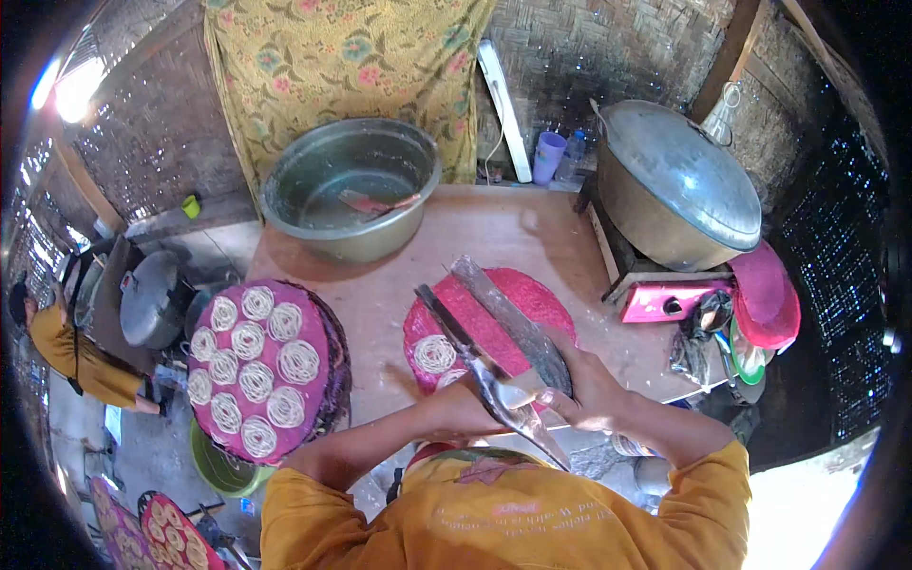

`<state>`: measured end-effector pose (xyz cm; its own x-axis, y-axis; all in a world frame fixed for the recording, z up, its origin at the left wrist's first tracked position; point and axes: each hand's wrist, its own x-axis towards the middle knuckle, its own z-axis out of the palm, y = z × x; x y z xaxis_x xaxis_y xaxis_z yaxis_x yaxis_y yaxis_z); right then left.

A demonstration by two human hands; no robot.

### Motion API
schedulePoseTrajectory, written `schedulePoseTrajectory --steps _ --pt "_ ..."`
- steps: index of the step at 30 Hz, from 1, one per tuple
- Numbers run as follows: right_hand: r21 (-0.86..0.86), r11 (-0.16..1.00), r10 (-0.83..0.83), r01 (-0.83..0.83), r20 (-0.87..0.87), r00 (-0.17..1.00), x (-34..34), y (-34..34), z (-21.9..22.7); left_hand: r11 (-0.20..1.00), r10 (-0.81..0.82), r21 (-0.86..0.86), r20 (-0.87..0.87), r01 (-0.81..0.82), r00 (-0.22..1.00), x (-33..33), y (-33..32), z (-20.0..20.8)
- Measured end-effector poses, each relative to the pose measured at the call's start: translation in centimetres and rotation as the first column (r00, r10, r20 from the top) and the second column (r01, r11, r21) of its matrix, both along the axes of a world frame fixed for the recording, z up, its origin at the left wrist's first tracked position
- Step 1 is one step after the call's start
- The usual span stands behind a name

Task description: The person pipes swirls of dough onto small circular mats using a handheld manual extruder tool.

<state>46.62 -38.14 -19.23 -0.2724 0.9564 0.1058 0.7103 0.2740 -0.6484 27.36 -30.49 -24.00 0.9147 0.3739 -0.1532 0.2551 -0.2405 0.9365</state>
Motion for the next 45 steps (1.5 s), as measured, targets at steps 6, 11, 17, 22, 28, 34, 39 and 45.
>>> schedulePoseTrajectory --steps 6,11,17,22,28,34,39,45 --pt "-0.652 0.554 -0.236 -0.518 -0.719 0.654 6.8 -2.2 -2.4 1.0 0.014 0.019 0.169 -0.017 0.986 1.6 -0.8 -1.7" --pt "-0.519 0.431 -0.405 -0.738 -0.842 0.355 9.0 -7.5 -5.6 0.841 0.274 -0.476 0.784 0.256 0.557 3.7 3.7 3.4" --pt "-0.646 0.392 -0.558 -0.655 -0.733 0.388 10.7 -4.9 -5.0 0.563 0.55 -0.715 0.698 0.414 0.458 7.3 10.3 2.3" --pt "-0.904 0.326 -0.626 -0.276 -0.425 0.654 9.3 -2.1 -6.6 0.18 0.883 -0.888 0.336 0.424 0.328 9.2 12.3 -11.1" --pt "-0.903 0.43 -0.578 0.013 -0.264 0.772 8.2 -1.2 -6.0 0.253 0.867 -0.826 0.424 0.503 0.26 8.2 12.9 -12.3" --pt "-0.899 0.437 -0.572 -0.029 -0.303 0.762 6.4 -2.3 -3.0 0.301 0.888 -0.866 0.407 0.398 0.214 5.4 10.3 -7.6" --pt "-0.845 0.528 -0.48 0.08 -0.22 0.849 6.9 -1.7 -1.1 0.302 0.901 -0.853 0.401 0.425 0.165 6.7 10.9 -8.0" --pt "-0.831 0.555 -0.476 -0.03 -0.347 0.808 6.3 -2.2 -3.0 0.394 0.829 -0.78 0.53 0.486 0.18 4.0 10.8 -7.8"
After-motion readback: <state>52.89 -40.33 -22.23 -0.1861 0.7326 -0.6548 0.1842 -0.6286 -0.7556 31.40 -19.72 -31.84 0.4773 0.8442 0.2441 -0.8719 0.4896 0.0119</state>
